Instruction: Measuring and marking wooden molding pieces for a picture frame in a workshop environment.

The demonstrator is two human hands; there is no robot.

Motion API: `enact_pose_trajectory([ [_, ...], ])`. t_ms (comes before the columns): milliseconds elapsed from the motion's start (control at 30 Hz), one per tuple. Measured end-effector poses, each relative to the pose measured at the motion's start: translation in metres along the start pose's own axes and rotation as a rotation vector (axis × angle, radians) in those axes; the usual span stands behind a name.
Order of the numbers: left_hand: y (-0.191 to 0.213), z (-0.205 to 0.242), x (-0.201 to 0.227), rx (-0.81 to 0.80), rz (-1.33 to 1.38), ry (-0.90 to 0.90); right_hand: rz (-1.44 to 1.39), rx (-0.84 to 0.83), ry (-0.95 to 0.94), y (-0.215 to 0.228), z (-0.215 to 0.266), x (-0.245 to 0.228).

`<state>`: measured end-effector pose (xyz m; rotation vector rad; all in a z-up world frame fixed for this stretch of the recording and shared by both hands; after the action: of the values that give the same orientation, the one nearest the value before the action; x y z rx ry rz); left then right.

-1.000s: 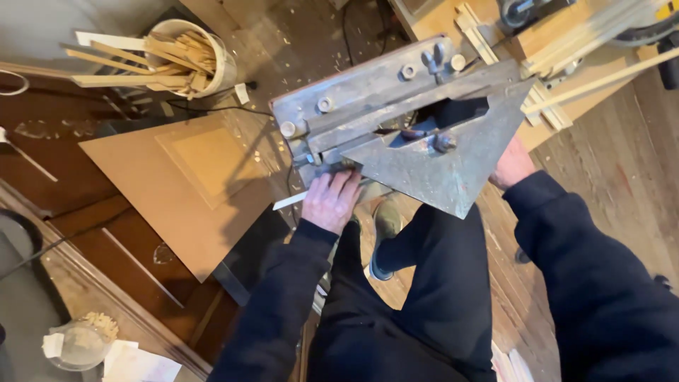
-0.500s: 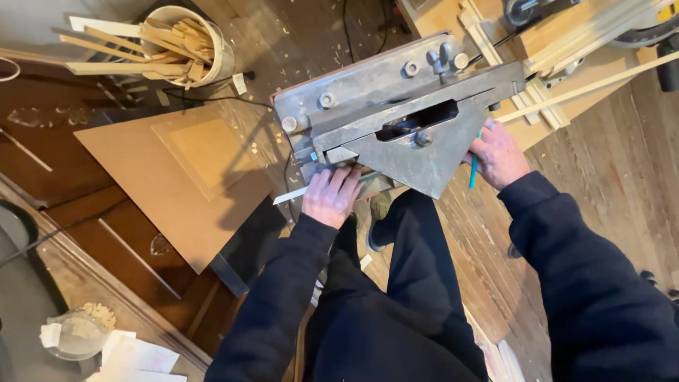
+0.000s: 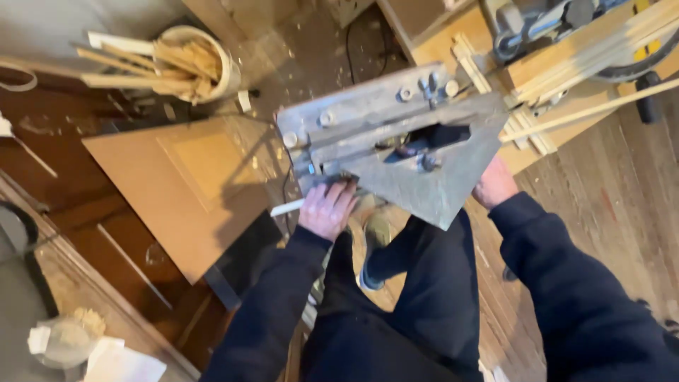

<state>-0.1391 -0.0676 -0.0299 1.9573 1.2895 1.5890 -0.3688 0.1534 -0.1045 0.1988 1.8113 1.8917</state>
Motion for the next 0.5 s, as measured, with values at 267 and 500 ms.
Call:
enact_pose_trajectory([
  [267,-0.001,0.012,0.004,0.023,0.001,0.01,0.025,0.042,0.149,0.045,-0.019,-0.052],
  [500,-0.009,0.019,-0.016,0.026,-0.036,0.032,-0.015,0.095,0.202,0.049,-0.036,-0.057],
])
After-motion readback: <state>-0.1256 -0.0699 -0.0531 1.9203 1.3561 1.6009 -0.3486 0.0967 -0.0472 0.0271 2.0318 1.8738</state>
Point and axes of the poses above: each hand's wrist, its own z-axis away from the middle knuckle, its own y-axis out of the back of the hand, x = y × z, the point moved 10 cm from there along -z, towards the middle knuckle, and after that the axes turned 12 degrees about z, right-handed, at the moved point
